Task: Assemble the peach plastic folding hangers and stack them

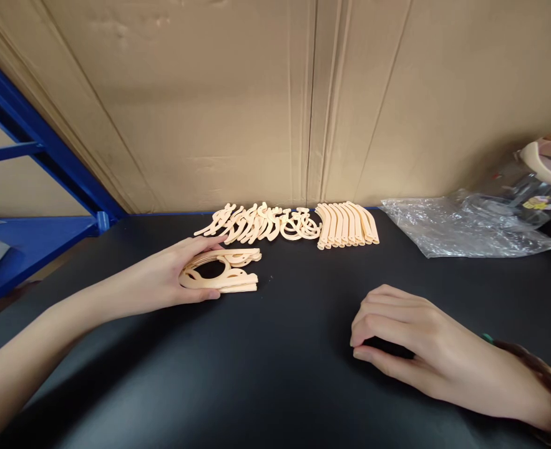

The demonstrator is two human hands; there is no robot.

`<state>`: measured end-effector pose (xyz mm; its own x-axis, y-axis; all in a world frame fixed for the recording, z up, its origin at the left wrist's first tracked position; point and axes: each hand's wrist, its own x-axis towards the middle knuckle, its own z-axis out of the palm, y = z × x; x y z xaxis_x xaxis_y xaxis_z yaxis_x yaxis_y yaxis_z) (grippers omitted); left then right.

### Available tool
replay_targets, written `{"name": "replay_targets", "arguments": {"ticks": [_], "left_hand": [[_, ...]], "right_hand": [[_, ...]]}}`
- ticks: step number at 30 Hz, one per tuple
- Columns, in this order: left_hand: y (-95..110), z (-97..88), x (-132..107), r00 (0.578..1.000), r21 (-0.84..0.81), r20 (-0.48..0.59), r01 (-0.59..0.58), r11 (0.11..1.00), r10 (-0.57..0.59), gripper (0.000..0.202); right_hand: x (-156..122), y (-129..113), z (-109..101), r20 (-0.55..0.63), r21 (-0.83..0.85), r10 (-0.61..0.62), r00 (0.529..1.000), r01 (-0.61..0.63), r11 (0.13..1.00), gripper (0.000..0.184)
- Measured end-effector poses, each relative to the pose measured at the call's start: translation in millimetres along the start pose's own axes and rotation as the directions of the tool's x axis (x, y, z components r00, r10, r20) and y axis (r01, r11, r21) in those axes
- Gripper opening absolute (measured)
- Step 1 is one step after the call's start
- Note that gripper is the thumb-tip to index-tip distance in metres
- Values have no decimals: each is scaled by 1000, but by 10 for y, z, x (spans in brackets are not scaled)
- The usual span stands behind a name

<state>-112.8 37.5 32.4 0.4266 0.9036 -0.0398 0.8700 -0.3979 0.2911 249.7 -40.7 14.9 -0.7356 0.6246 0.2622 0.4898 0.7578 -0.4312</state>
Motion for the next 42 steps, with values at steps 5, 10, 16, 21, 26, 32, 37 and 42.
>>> {"name": "replay_targets", "arguments": {"ticks": [5,10,16,21,26,32,37,42], "left_hand": [[-30,-69,-8,999,-34,33,-6,999,8,75],[-23,-97,-1,998,-87,60,-14,996,19,69],[-13,-72,-17,997,-108,71,-23,994,31,70],[-9,-98,-50,997,-87,77,1,996,6,78],[-130,-230,-132,995,-16,71,66,998,-65,85],[-221,-274,-126,985,-22,131,119,993,-116,69],[-119,-274,-78,986,-76,151,76,994,-64,53],[-32,-296,-81,989,-89,129,79,993,-67,48]], "right_hand": [[-11,2,-1,9,6,-2,1000,2,1000,7],[-23,2,-4,21,11,0,1000,0,1000,7],[-27,-1,-1,18,9,0,1000,0,1000,6],[-27,4,1,9,16,-7,1000,7,1000,7],[-35,13,11,19,-6,9,1000,-9,1000,5],[423,-95,128,37,-134,86,996,-80,988,36],[1082,-119,336,-63,-246,-5,998,-11,969,56],[1297,-92,475,-54,-197,56,997,-65,978,50]]}}
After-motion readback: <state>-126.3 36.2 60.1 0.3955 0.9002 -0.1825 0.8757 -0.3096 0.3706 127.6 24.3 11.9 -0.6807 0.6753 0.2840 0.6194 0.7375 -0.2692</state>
